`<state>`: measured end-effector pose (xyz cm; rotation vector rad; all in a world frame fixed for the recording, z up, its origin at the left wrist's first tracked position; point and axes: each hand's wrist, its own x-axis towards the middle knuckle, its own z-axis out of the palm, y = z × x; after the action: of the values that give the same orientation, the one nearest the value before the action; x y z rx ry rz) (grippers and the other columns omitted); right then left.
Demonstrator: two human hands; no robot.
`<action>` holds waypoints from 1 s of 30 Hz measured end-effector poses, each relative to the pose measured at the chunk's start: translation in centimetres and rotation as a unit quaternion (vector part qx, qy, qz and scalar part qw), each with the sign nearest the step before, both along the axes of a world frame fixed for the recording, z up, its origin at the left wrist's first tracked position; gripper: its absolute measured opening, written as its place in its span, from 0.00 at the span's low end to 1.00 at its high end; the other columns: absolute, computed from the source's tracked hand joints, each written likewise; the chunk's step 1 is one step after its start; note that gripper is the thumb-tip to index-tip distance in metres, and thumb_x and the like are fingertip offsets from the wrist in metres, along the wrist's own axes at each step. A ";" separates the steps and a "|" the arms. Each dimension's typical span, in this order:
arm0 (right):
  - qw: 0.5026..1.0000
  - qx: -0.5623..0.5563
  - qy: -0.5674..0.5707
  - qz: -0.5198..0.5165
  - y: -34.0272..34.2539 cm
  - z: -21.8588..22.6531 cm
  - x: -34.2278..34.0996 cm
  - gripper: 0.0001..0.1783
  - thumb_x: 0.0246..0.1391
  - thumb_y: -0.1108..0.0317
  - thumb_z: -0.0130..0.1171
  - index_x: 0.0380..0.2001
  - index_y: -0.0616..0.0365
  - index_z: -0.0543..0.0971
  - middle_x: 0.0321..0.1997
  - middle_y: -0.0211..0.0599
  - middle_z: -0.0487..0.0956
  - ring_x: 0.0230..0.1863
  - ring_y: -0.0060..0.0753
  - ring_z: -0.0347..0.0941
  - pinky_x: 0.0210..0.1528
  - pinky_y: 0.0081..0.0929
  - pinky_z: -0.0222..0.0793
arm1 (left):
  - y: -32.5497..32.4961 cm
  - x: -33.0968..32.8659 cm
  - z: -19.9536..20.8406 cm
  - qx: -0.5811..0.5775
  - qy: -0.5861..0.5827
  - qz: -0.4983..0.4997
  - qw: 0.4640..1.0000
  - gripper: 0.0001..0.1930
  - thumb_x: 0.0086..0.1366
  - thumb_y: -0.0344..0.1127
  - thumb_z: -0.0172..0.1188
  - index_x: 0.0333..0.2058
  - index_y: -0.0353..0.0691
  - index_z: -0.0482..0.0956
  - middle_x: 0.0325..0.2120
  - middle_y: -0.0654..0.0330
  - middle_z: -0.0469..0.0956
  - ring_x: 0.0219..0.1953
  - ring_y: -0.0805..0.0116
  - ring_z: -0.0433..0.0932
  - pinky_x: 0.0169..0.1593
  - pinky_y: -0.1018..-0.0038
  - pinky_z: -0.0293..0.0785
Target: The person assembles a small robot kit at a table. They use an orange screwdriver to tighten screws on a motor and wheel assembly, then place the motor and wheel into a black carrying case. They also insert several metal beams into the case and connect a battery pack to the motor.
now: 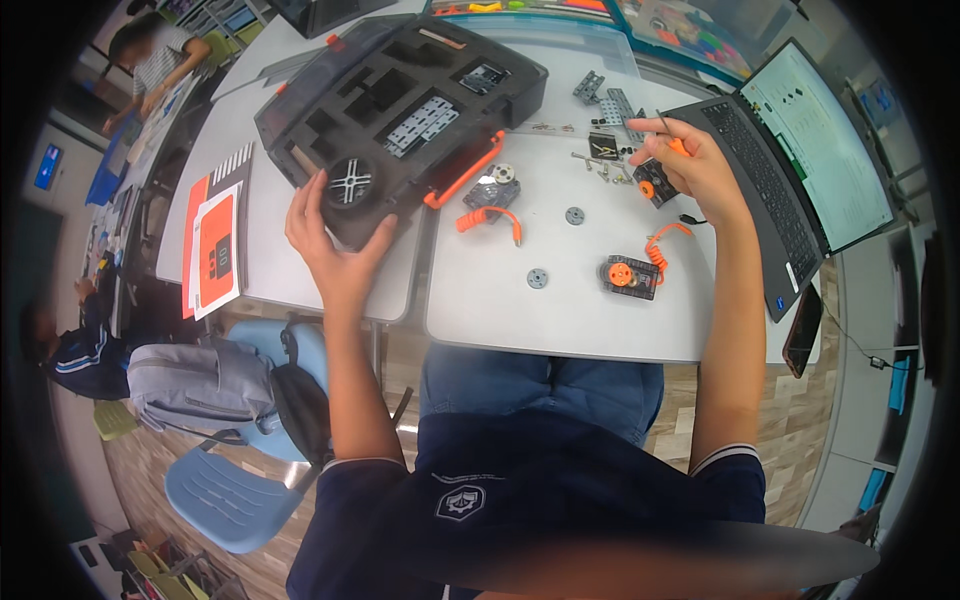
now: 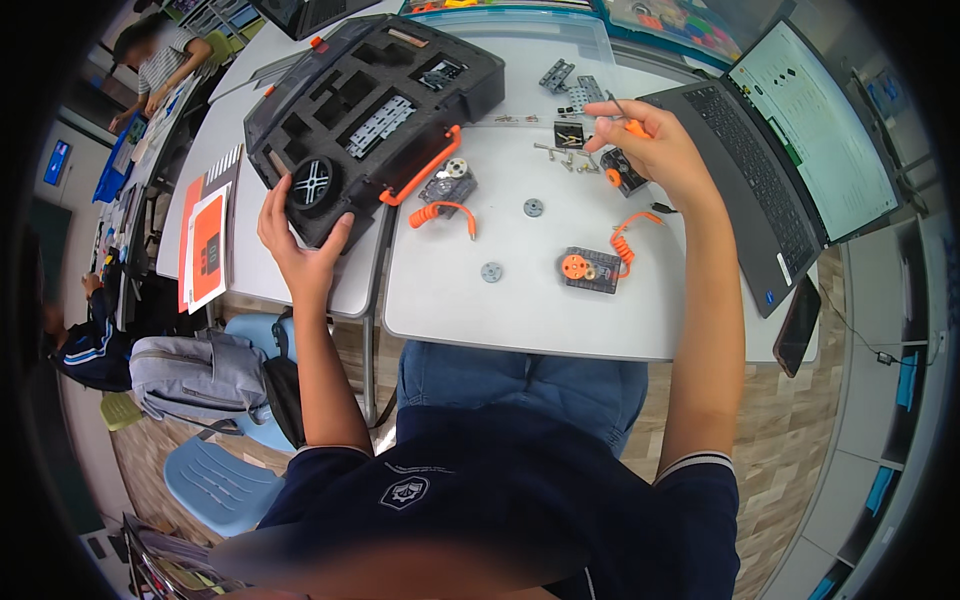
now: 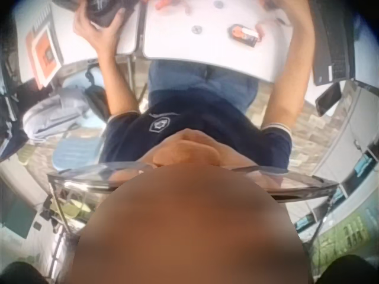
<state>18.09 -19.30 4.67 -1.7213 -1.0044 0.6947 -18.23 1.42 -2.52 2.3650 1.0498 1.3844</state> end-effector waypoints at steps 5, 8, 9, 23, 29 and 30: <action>0.997 0.028 0.054 -0.039 -0.2 -1.9 0.6 0.20 0.64 0.59 0.60 0.55 0.57 0.80 0.28 0.27 0.82 0.14 0.06 0.50 0.18 0.12 0.45 | 0.0 0.7 -0.1 0.011 -0.030 0.017 0.999 0.48 0.45 0.43 0.78 0.64 0.37 0.66 0.63 0.48 0.65 0.68 0.47 0.57 0.70 0.55 0.51; 0.998 0.014 0.025 -0.051 -0.1 -1.9 0.0 0.19 0.64 0.58 0.61 0.53 0.56 0.82 0.26 0.25 0.81 0.16 0.07 0.52 0.20 0.12 0.47 | -1.4 1.6 0.4 0.063 -0.039 0.077 0.994 0.46 0.47 0.41 0.78 0.64 0.35 0.66 0.64 0.46 0.65 0.68 0.47 0.57 0.69 0.56 0.51; 0.998 0.010 0.028 -0.051 -0.2 -1.8 -0.3 0.19 0.63 0.58 0.62 0.52 0.56 0.82 0.25 0.24 0.80 0.16 0.07 0.53 0.21 0.12 0.48 | -2.1 2.1 0.7 0.082 -0.035 0.108 0.990 0.45 0.48 0.40 0.77 0.63 0.35 0.67 0.64 0.46 0.65 0.68 0.48 0.58 0.69 0.56 0.51; 0.996 0.030 0.044 -0.078 0.4 -3.2 -0.6 0.17 0.60 0.56 0.66 0.45 0.57 0.83 0.23 0.30 0.80 0.19 0.12 0.67 0.22 0.15 0.59 | -10.0 7.1 13.0 0.079 -0.199 -0.472 0.855 0.16 0.70 0.46 0.51 0.35 0.40 0.81 0.33 0.55 0.81 0.43 0.54 0.77 0.56 0.49 0.68; 0.997 0.006 0.038 -0.073 0.3 -3.0 -0.9 0.16 0.62 0.58 0.64 0.45 0.57 0.84 0.22 0.28 0.78 0.24 0.14 0.71 0.30 0.15 0.64 | -12.7 5.1 16.5 0.055 -0.442 -0.562 0.696 0.11 0.69 0.51 0.55 0.38 0.61 0.86 0.39 0.76 0.76 0.47 0.64 0.68 0.59 0.55 0.54; 0.996 0.002 0.042 -0.078 0.3 -3.0 -0.9 0.16 0.62 0.58 0.64 0.45 0.57 0.84 0.22 0.27 0.78 0.24 0.14 0.71 0.30 0.15 0.64 | -12.7 5.0 16.8 0.043 -0.453 -0.547 0.702 0.11 0.69 0.51 0.55 0.37 0.62 0.86 0.40 0.77 0.76 0.47 0.64 0.67 0.59 0.56 0.53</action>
<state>17.17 -19.03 1.65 -1.7321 -0.8041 0.6574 -13.18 -11.30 14.28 1.3545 -0.6306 1.6070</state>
